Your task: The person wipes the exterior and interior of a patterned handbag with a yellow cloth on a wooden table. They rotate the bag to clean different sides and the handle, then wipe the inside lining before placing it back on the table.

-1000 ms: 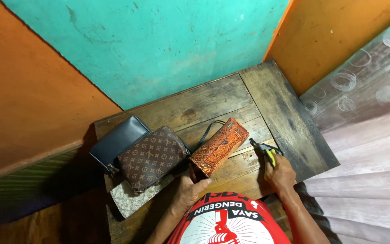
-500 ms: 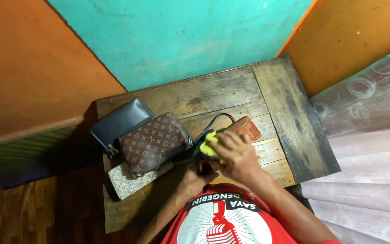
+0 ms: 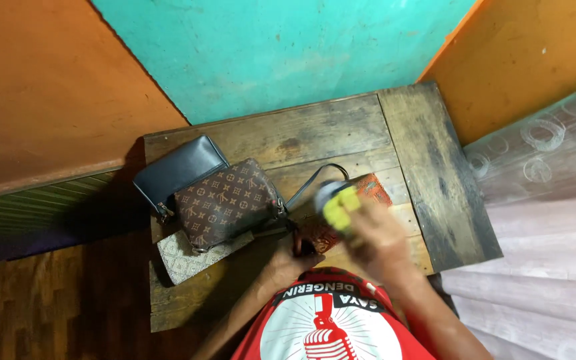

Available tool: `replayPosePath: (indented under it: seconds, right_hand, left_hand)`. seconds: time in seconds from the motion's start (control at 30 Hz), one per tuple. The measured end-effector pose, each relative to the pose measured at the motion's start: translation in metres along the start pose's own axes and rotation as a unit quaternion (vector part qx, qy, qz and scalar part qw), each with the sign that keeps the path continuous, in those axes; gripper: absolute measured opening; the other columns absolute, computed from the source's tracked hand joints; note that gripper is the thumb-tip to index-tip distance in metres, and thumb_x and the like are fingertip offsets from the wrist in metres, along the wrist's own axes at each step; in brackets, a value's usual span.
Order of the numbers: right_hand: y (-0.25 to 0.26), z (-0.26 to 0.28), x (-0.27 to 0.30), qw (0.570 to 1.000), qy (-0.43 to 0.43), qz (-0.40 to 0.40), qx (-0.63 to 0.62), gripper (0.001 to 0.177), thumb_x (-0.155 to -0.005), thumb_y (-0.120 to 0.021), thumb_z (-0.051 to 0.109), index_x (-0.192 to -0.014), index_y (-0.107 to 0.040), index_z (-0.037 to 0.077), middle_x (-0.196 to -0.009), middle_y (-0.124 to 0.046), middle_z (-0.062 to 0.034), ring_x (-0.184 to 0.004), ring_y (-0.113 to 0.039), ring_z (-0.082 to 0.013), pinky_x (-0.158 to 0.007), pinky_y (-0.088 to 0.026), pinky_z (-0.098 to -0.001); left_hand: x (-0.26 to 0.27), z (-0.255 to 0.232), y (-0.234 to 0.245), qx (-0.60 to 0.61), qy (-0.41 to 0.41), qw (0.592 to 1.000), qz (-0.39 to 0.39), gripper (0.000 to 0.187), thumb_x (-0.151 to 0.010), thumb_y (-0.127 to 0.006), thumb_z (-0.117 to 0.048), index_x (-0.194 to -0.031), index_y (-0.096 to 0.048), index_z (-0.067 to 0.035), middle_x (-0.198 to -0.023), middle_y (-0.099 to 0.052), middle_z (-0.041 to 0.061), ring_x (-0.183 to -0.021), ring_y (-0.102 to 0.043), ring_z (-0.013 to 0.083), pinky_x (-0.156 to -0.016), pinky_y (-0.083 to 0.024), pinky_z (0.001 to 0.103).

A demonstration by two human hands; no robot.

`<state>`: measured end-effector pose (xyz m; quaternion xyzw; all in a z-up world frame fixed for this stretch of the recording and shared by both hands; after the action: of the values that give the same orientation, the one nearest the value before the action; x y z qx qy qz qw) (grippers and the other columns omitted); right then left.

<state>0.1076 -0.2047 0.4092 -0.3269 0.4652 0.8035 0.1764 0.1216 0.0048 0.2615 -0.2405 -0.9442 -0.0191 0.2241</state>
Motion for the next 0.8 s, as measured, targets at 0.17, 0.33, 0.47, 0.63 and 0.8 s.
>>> replayPosePath:
  seconds: [0.17, 0.33, 0.47, 0.63, 0.8]
  right_hand:
    - [-0.031, 0.045, -0.005, 0.989, 0.117, 0.09, 0.007, 0.056, -0.054, -0.088, 0.031, -0.109, -0.078, 0.024, -0.114, -0.071, -0.0094, -0.108, -0.068, -0.0352, -0.077, -0.052, -0.0442]
    - [-0.026, -0.066, 0.004, 0.999, 0.004, 0.021, 0.044, 0.039, -0.073, -0.078, 0.016, -0.112, -0.077, 0.012, -0.113, -0.072, -0.0183, -0.104, -0.069, -0.0391, -0.083, -0.054, -0.0425]
    - [-0.019, -0.141, 0.03, 0.989, -0.143, 0.017, 0.04, 0.027, -0.086, -0.076, 0.021, -0.112, -0.077, 0.012, -0.107, -0.075, -0.0142, -0.099, -0.073, -0.0361, -0.083, -0.058, -0.0421]
    - [0.01, -0.005, -0.015, 0.999, -0.019, 0.03, -0.025, 0.036, -0.083, -0.075, 0.003, -0.119, -0.07, 0.001, -0.12, -0.07, -0.0253, -0.104, -0.07, -0.0353, -0.088, -0.058, -0.0392]
    - [-0.031, 0.039, -0.007, 0.981, 0.124, 0.144, 0.032, 0.041, -0.086, -0.078, 0.027, -0.124, -0.071, 0.013, -0.123, -0.07, -0.0143, -0.114, -0.066, -0.033, -0.077, -0.048, -0.0416]
  left_hand:
    - [-0.011, 0.013, 0.0, -0.039, 0.028, 0.999, 0.003, 0.04, -0.074, -0.091, -0.02, -0.108, -0.079, -0.001, -0.102, -0.08, 0.013, -0.098, -0.073, 0.0217, -0.089, -0.059, 0.039]
    - [-0.01, 0.006, -0.002, -0.032, 0.017, 0.999, 0.0, 0.041, -0.075, -0.091, -0.019, -0.11, -0.079, -0.001, -0.104, -0.079, 0.013, -0.1, -0.072, 0.0212, -0.091, -0.058, 0.04]
    - [-0.001, -0.042, -0.002, -0.008, 0.017, 1.0, 0.004, 0.04, -0.073, -0.091, -0.019, -0.107, -0.081, 0.0, -0.105, -0.081, 0.013, -0.1, -0.072, 0.0207, -0.092, -0.059, 0.04]
    - [-0.023, 0.021, -0.008, -0.078, 0.031, 0.996, -0.009, 0.038, -0.07, -0.089, -0.031, -0.098, -0.071, -0.012, -0.091, -0.071, -0.001, -0.084, -0.062, 0.0107, -0.074, -0.05, 0.029]
    - [-0.009, -0.035, -0.014, -0.048, -0.03, 0.998, 0.027, 0.038, -0.074, -0.086, -0.027, -0.103, -0.067, -0.012, -0.097, -0.067, 0.001, -0.089, -0.059, 0.0143, -0.079, -0.048, 0.031]
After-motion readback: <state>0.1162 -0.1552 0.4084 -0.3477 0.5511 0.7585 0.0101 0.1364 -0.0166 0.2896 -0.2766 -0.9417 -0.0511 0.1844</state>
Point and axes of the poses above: each hand's wrist, its own x-axis away from the middle knuckle, its own y-axis out of the back of the hand, z = x × y, the point moved 6 cm from there along -x, towards the middle knuckle
